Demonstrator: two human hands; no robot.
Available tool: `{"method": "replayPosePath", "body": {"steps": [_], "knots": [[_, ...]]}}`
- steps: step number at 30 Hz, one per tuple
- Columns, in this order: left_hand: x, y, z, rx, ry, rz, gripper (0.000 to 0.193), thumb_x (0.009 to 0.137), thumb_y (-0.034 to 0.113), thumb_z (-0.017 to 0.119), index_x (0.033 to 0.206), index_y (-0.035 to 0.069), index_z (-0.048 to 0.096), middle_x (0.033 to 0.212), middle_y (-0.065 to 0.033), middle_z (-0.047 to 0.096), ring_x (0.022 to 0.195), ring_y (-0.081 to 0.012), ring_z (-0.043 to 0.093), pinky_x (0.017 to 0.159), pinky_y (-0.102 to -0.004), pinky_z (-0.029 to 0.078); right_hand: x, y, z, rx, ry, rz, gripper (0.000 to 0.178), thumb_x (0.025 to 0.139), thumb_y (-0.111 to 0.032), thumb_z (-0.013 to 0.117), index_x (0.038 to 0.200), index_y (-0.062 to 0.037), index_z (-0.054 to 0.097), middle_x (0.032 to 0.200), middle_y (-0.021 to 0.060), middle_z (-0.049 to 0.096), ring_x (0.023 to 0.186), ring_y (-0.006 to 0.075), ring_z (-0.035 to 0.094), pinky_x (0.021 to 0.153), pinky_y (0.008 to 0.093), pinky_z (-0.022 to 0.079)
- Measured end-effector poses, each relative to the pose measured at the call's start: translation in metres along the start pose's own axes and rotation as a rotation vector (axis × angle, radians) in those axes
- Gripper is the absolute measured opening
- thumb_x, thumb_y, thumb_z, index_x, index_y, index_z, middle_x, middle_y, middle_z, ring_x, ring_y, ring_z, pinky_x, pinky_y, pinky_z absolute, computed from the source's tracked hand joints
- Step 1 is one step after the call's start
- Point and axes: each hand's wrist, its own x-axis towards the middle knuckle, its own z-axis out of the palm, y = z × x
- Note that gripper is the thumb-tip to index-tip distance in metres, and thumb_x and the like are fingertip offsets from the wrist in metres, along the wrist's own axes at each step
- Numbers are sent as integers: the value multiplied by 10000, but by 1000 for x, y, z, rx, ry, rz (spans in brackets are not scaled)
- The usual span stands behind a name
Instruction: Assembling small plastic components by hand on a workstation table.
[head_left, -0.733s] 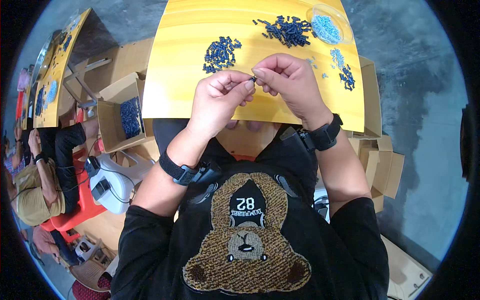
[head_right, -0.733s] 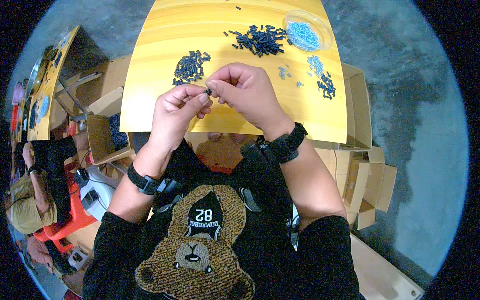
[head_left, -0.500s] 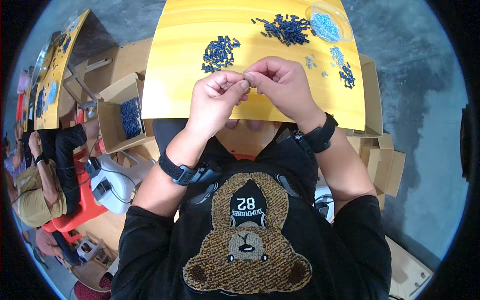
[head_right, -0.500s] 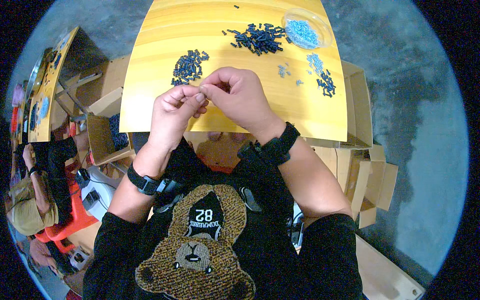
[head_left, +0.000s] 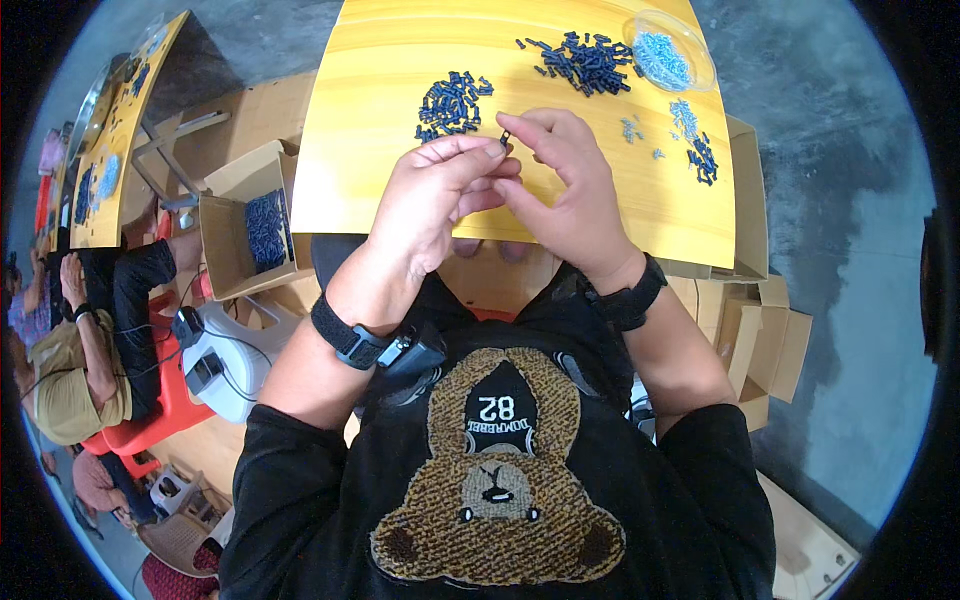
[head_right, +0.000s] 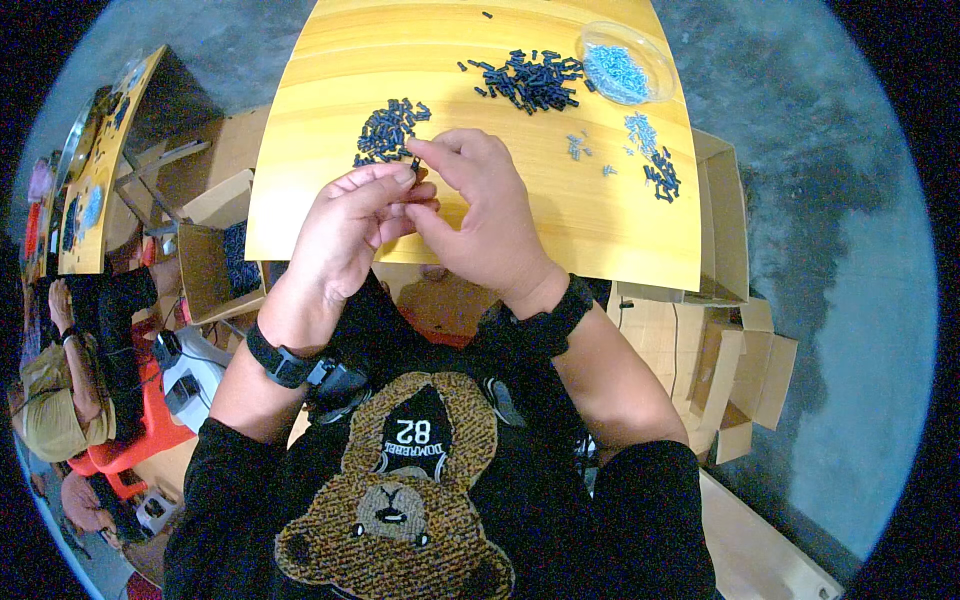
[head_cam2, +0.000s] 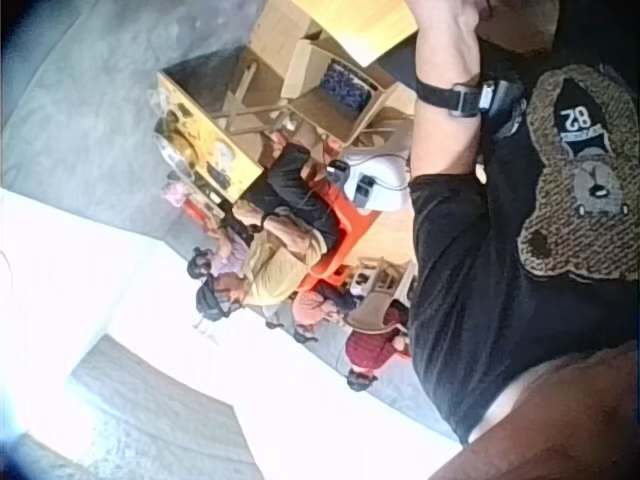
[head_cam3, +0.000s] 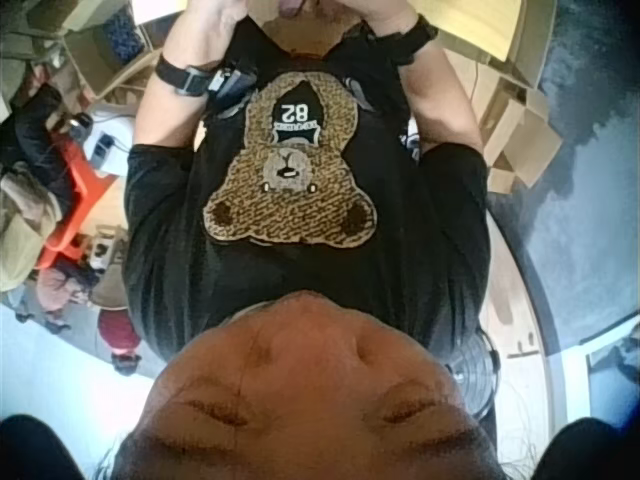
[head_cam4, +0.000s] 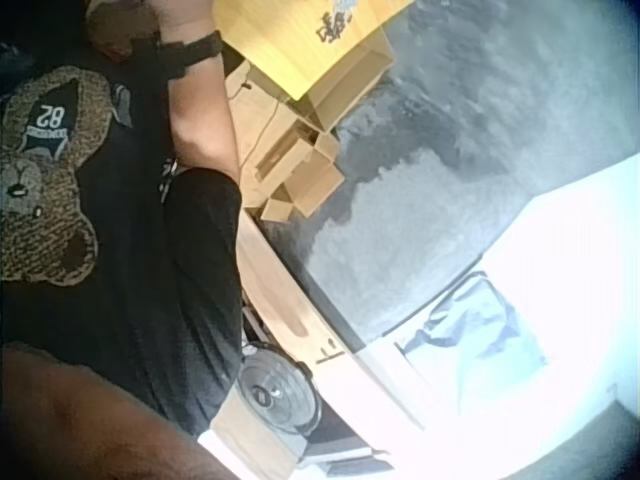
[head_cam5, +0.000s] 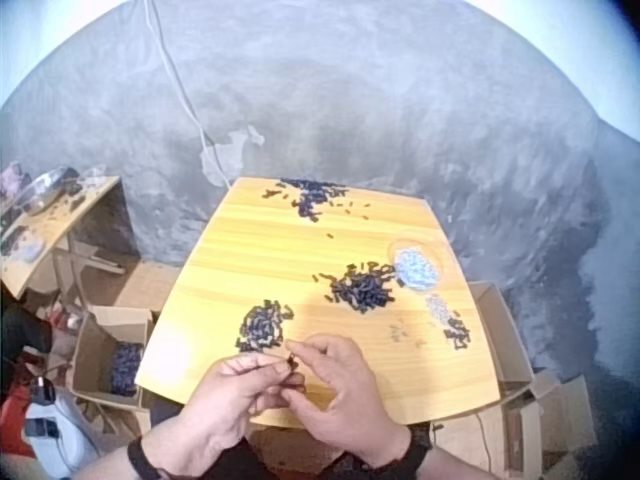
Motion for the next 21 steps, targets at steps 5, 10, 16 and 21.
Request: {"method": "replayPosePath", "body": {"steps": [5,10,16,21], "knots": [[-1,-8,4,-91,-70,-48,139,863,118,592,931,-1,620,898,-88,649,818,-156,628,775,-298,524,-5,2,3,-84,40,-13,382,664,-63,656,1043,-38,615,909,128,572,876,297,545,761,372,452],[-3,-9,10,-97,-82,-50,141,867,115,588,924,-8,627,900,-91,649,821,-158,626,781,-304,518,-9,3,1,-88,68,8,342,661,-41,650,1001,-22,619,899,134,572,839,300,551,746,366,460],[-4,-13,14,-67,-25,-35,119,867,89,582,906,-12,632,888,-87,648,799,-151,621,778,-290,515,-8,1,-3,-78,29,-15,313,650,-26,651,962,-16,625,878,125,576,818,291,553,730,364,462],[-7,-17,15,-10,-9,-24,135,888,101,548,936,15,640,920,-86,659,815,-149,625,754,-281,509,-12,0,-4,-71,5,0,258,654,-32,634,911,-6,626,832,124,579,805,295,554,729,361,460]]}}
